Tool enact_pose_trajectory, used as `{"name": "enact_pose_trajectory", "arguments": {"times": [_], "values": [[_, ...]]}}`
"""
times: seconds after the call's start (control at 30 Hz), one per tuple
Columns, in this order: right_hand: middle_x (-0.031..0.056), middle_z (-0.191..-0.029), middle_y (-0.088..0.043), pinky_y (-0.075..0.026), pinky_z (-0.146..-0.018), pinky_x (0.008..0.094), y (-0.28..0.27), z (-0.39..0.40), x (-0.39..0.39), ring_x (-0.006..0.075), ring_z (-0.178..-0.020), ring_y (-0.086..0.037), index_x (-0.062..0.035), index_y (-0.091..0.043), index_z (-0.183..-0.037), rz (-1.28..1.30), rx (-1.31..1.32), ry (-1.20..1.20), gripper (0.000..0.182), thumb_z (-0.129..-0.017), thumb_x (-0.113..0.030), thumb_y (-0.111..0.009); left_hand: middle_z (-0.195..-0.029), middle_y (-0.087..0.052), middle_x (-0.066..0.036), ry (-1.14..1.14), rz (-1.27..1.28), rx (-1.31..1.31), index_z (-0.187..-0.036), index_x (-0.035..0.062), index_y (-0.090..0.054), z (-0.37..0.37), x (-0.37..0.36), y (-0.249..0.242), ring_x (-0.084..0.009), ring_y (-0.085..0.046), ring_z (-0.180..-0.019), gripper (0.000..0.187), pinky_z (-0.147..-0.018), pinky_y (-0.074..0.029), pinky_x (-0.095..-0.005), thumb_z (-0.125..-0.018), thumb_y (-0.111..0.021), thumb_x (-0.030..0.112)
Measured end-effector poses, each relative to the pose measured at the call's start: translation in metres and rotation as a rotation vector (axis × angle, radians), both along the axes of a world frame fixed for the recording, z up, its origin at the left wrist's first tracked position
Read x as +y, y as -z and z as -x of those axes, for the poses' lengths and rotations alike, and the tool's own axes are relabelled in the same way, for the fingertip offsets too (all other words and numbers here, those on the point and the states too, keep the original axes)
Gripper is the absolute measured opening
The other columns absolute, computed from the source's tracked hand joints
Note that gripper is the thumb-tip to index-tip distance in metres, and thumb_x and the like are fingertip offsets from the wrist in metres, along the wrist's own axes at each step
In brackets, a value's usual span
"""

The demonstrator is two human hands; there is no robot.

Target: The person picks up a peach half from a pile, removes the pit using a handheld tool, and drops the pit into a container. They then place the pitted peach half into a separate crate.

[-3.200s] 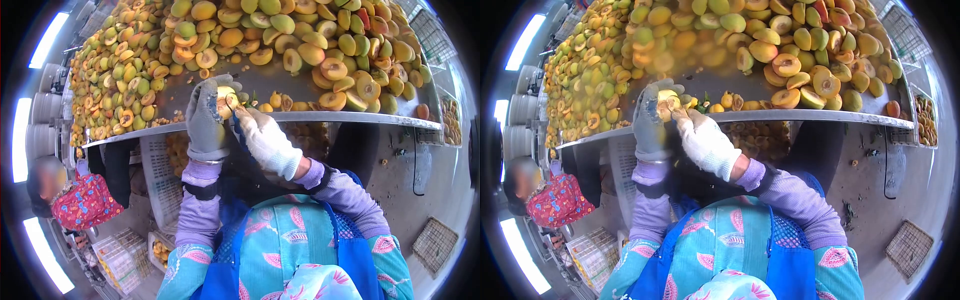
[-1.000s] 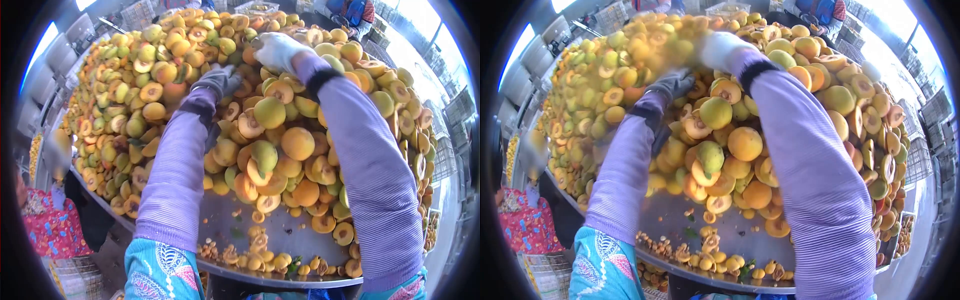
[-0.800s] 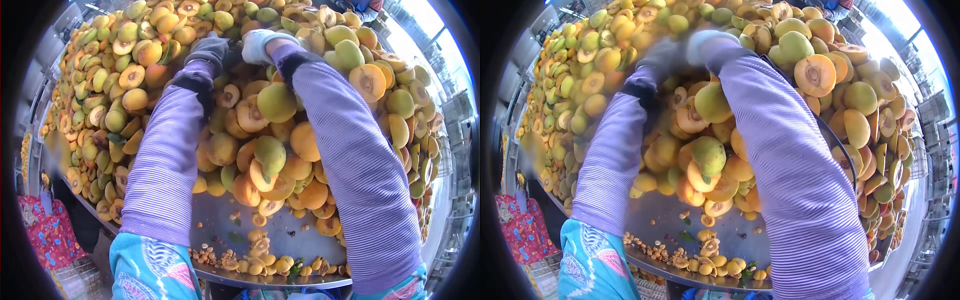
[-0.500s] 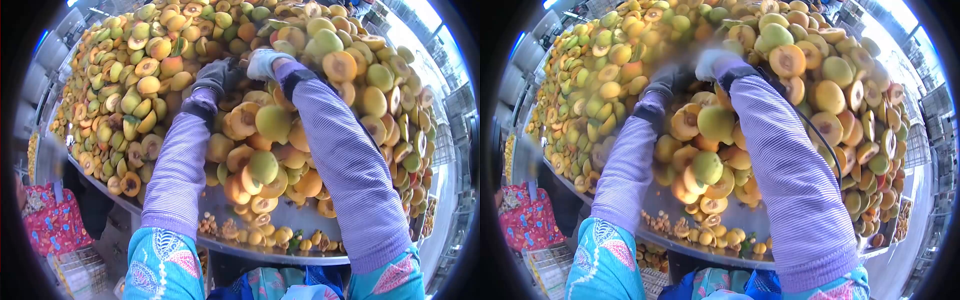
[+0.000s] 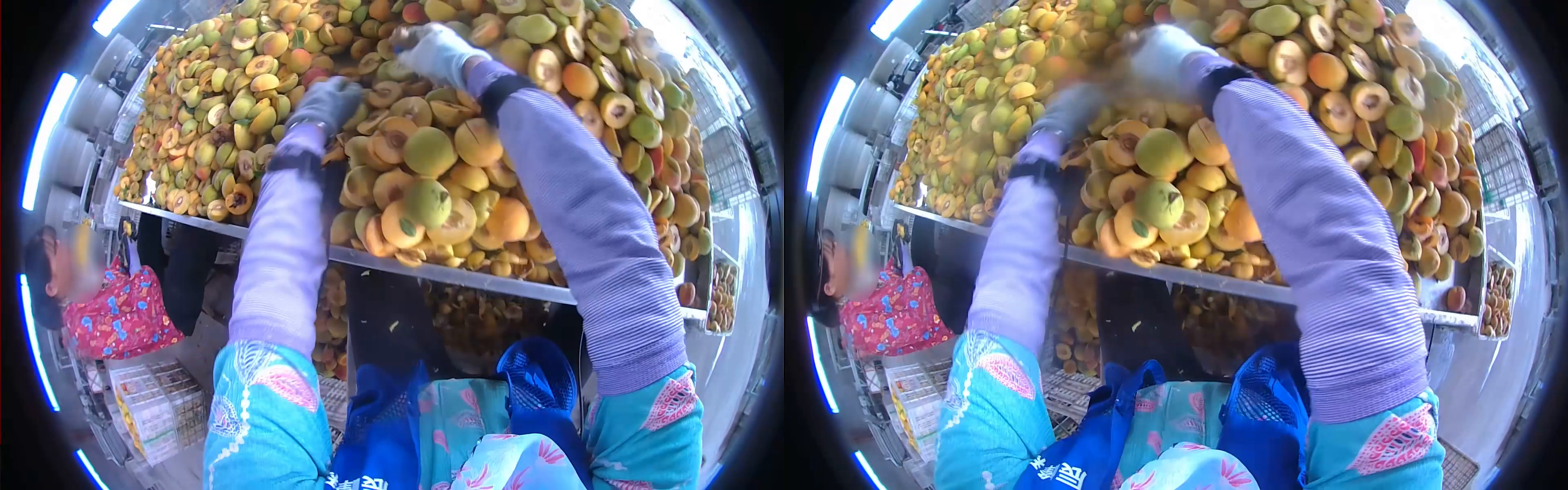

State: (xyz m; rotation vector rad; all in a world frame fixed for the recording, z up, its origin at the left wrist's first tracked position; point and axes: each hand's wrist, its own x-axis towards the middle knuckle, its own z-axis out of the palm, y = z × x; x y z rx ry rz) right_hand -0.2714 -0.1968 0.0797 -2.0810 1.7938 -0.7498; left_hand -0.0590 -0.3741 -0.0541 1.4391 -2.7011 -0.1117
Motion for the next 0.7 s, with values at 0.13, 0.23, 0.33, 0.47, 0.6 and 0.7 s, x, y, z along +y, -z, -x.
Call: {"name": "enact_pose_trajectory", "arguments": {"times": [0.13,0.23,0.33,0.47,0.6,0.7], "values": [[0.0002,-0.068,-0.06,-0.046,-0.057,0.0286,-0.027,0.025,0.045,0.0089,-0.062,-0.053,-0.0042,-0.063,-0.086,0.143,-0.679,0.141,0.007,-0.086,-0.011,-0.065,-0.102,-0.068,-0.02,-0.382,-0.326,0.722,-0.101,0.0024,-0.066,-0.002,0.219,-0.134,-0.0334,-0.064,-0.1,0.039,-0.087,-0.049,-0.0395,-0.088,-0.057,0.038],[0.0006,-0.08,-0.065,-0.049,-0.062,0.0252,-0.012,0.042,0.081,0.0083,-0.067,-0.057,-0.0027,-0.066,-0.107,0.428,-0.568,0.219,0.031,-0.089,-0.028,-0.065,-0.103,-0.064,-0.01,0.26,0.139,0.442,-0.109,0.0068,-0.065,0.003,0.295,-0.086,-0.019,-0.064,-0.091,0.034,-0.075,-0.052,-0.0336,-0.083,-0.07,0.027],[-0.0009,-0.074,-0.061,-0.045,-0.056,0.0236,-0.013,0.031,0.148,0.0059,-0.062,-0.053,-0.0014,-0.064,-0.097,0.362,-0.733,0.392,0.027,-0.091,-0.027,-0.064,-0.112,-0.06,-0.01,0.388,0.365,0.218,-0.119,0.0054,-0.061,0.011,0.301,-0.084,-0.0181,-0.062,-0.099,0.042,-0.08,-0.051,-0.0322,-0.082,-0.072,0.021],[-0.0017,-0.068,-0.053,-0.042,-0.047,0.024,-0.008,0.009,0.222,0.0077,-0.054,-0.05,-0.0046,-0.059,-0.099,-0.265,-0.992,0.577,0.029,-0.094,-0.033,-0.062,-0.113,-0.061,-0.012,0.317,-0.124,0.636,-0.127,0.0071,-0.056,0.001,0.28,-0.082,-0.03,-0.063,-0.1,0.055,-0.083,-0.053,-0.0382,-0.079,-0.074,0.024],[0.018,-0.085,-0.067,-0.051,-0.067,0.0384,0.046,-0.034,0.271,0.029,-0.075,-0.067,-0.0019,-0.054,-0.107,-0.026,-0.844,0.534,0.033,-0.097,-0.034,-0.056,-0.12,-0.061,-0.008,0.11,-1.211,1.653,-0.128,-0.0017,-0.053,-0.001,0.311,-0.105,-0.0185,-0.063,-0.103,0.048,-0.083,-0.055,-0.03,-0.083,-0.069,0.005],[0.0227,-0.081,-0.065,-0.051,-0.067,0.0419,0.054,-0.067,0.285,0.0384,-0.077,-0.066,-0.0033,-0.054,-0.104,0.022,-0.817,0.381,0.029,-0.098,-0.032,-0.053,-0.119,-0.061,-0.01,0.282,-0.406,1.115,-0.125,-0.0012,-0.054,0.012,0.333,-0.073,-0.0164,-0.063,-0.103,0.036,-0.08,-0.055,-0.0287,-0.091,-0.062,0.01]]}}
